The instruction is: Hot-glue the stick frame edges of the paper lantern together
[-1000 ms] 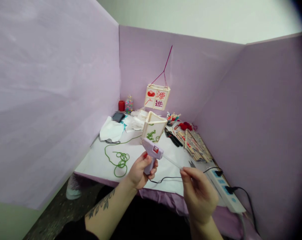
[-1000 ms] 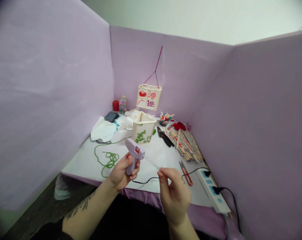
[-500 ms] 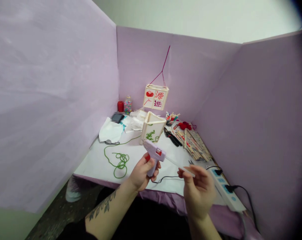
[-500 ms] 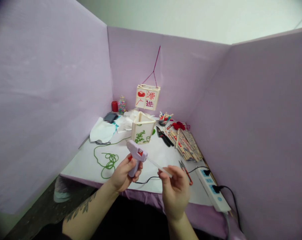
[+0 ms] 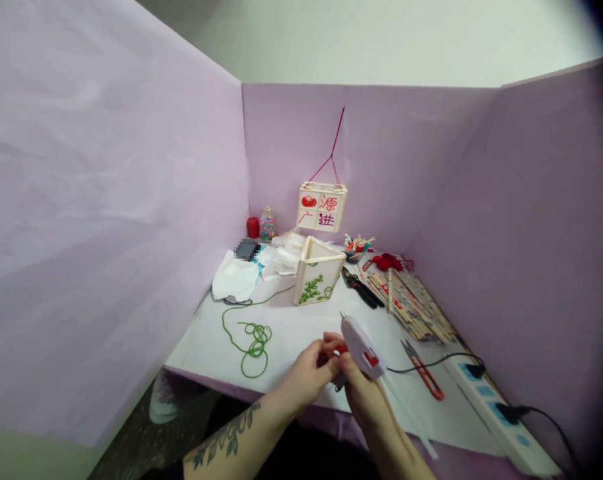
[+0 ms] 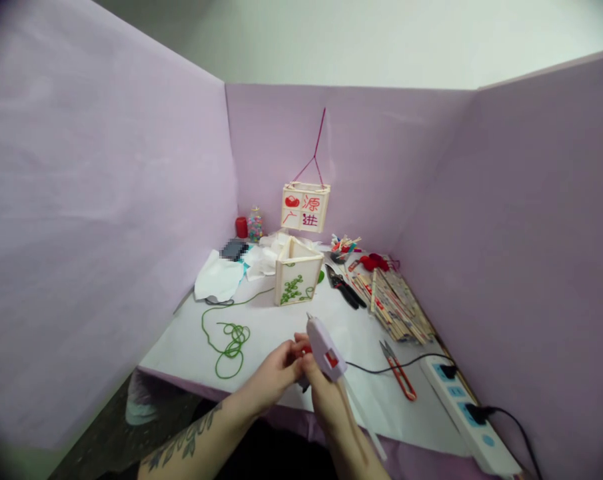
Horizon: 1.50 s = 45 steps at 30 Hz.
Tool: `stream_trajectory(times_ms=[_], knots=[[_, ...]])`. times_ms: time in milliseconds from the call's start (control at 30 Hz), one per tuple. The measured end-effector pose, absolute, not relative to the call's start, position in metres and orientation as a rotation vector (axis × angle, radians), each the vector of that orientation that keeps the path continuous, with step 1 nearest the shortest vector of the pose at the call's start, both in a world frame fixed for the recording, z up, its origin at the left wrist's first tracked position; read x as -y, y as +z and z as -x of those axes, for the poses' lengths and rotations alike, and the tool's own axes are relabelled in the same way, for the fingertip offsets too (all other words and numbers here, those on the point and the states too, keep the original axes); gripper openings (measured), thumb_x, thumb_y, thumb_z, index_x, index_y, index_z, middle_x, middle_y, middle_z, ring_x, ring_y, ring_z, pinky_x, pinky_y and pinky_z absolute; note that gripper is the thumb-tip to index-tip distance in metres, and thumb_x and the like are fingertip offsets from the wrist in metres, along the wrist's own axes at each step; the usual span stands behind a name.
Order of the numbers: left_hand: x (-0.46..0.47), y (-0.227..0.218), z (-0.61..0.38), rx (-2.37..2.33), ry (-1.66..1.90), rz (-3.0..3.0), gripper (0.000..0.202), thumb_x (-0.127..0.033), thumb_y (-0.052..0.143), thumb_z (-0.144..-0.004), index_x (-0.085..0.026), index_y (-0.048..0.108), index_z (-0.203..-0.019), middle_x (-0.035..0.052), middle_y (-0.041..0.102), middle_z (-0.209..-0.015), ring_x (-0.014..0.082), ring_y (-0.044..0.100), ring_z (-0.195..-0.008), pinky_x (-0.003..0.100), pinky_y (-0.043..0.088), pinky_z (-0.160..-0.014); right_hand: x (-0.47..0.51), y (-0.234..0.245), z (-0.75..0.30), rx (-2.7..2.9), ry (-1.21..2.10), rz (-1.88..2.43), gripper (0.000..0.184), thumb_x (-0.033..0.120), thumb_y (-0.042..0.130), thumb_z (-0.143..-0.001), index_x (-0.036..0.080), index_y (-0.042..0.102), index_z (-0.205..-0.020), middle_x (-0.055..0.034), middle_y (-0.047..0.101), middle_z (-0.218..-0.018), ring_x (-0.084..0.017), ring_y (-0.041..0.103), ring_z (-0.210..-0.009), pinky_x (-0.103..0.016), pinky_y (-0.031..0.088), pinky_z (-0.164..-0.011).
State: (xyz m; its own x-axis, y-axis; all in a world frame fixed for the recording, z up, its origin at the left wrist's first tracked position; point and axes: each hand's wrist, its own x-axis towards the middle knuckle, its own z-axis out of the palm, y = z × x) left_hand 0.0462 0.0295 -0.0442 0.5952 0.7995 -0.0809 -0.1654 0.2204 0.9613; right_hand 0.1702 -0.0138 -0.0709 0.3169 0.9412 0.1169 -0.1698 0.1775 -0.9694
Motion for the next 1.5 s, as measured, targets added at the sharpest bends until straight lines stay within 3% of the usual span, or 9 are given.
stream_trajectory(times_ms=[100,167,300,433,667,833,967,1200,1500], knots=[[-0.057,-0.043,-0.031,-0.95,0.828,-1.438,0.025,-0.036,0.069,-0.081,-0.017,0.059,-0.095,0.0039,0.062,-0.092,0.0158,0.058,-0.081,0.026,0.045,-0.07,-0.011,-0.06,-0.184,0.832,0.947,1.145,0.039,0.052,0.07,-0.08,0.019,0.068,-0.102,-0.0046,0.068,-0.082,-0.018,0.064,-0.071,-0.029,0.053,-0.064],[-0.086,-0.029,-0.021,-1.04,0.962,-1.683,0.013,-0.028,0.059,-0.085,-0.018,0.062,-0.093,0.0049,0.062,-0.095,0.0166,0.058,-0.084,0.027,0.047,-0.074,-0.027,-0.05,-0.192,0.793,0.998,1.135,0.043,0.051,0.071,-0.077,0.019,0.066,-0.105,0.0014,0.062,-0.068,-0.012,0.055,-0.054,-0.024,0.047,-0.053],[-0.147,0.017,-0.019,-1.139,1.237,-2.34,0.029,-0.015,0.052,-0.087,-0.019,0.066,-0.111,0.0123,0.058,-0.124,0.0265,0.051,-0.12,0.044,0.04,-0.106,-0.049,-0.036,-0.203,0.762,1.077,1.137,0.04,0.053,0.077,-0.069,0.017,0.062,-0.08,0.004,0.054,-0.053,-0.01,0.048,-0.046,-0.021,0.039,-0.045],[-0.189,0.046,-0.033,-1.184,0.861,-2.725,0.036,-0.011,0.049,-0.088,-0.018,0.063,-0.121,0.0156,0.046,-0.146,0.0342,0.034,-0.139,0.055,0.03,-0.113,-0.052,-0.033,-0.206,0.721,1.115,1.092,0.044,0.056,0.077,-0.068,0.016,0.061,-0.078,0.0026,0.057,-0.057,-0.01,0.049,-0.045,-0.022,0.039,-0.043],[-0.216,0.055,-0.038,-1.05,0.682,-2.669,0.026,-0.013,0.044,-0.091,-0.013,0.067,-0.105,0.0151,0.056,-0.134,0.0239,0.056,-0.12,0.039,0.044,-0.106,-0.034,-0.023,-0.214,0.816,1.022,1.14,0.045,0.058,0.076,-0.07,0.015,0.064,-0.08,0.0008,0.059,-0.056,-0.012,0.054,-0.05,-0.023,0.042,-0.047],[-0.19,0.075,-0.029,-1.016,0.897,-2.517,0.023,-0.014,0.044,-0.091,-0.014,0.066,-0.096,0.0116,0.063,-0.119,0.0216,0.058,-0.113,0.037,0.046,-0.104,-0.02,0.009,-0.21,1.044,0.859,1.272,0.042,0.055,0.075,-0.072,0.017,0.069,-0.089,0.0001,0.06,-0.062,-0.013,0.051,-0.051,-0.024,0.04,-0.044],[-0.15,0.082,-0.018,-0.96,0.952,-2.31,0.022,-0.015,0.045,-0.089,-0.015,0.065,-0.083,0.0085,0.066,-0.101,0.0201,0.062,-0.095,0.037,0.053,-0.09,-0.016,0.027,-0.197,1.262,0.692,1.325,0.036,0.052,0.072,-0.076,0.019,0.066,-0.088,0.0007,0.058,-0.064,-0.013,0.051,-0.053,-0.025,0.04,-0.047],[-0.106,0.065,-0.011,-0.875,0.973,-2.033,0.022,-0.019,0.048,-0.088,-0.018,0.069,-0.084,0.0079,0.065,-0.1,0.0197,0.06,-0.088,0.029,0.055,-0.072,-0.018,0.02,-0.183,1.339,0.616,1.369,0.036,0.053,0.067,-0.078,0.021,0.053,-0.073,0.0052,0.047,-0.057,-0.011,0.044,-0.051,-0.024,0.037,-0.047],[-0.101,0.051,-0.012,-0.895,1.021,-1.943,0.022,-0.02,0.049,-0.088,-0.018,0.07,-0.083,0.0071,0.064,-0.096,0.0193,0.06,-0.086,0.028,0.053,-0.071,-0.014,0.003,-0.185,1.335,0.638,1.423,0.031,0.05,0.065,-0.08,0.021,0.057,-0.076,0.0037,0.049,-0.063,-0.014,0.047,-0.058,-0.028,0.039,-0.054]])
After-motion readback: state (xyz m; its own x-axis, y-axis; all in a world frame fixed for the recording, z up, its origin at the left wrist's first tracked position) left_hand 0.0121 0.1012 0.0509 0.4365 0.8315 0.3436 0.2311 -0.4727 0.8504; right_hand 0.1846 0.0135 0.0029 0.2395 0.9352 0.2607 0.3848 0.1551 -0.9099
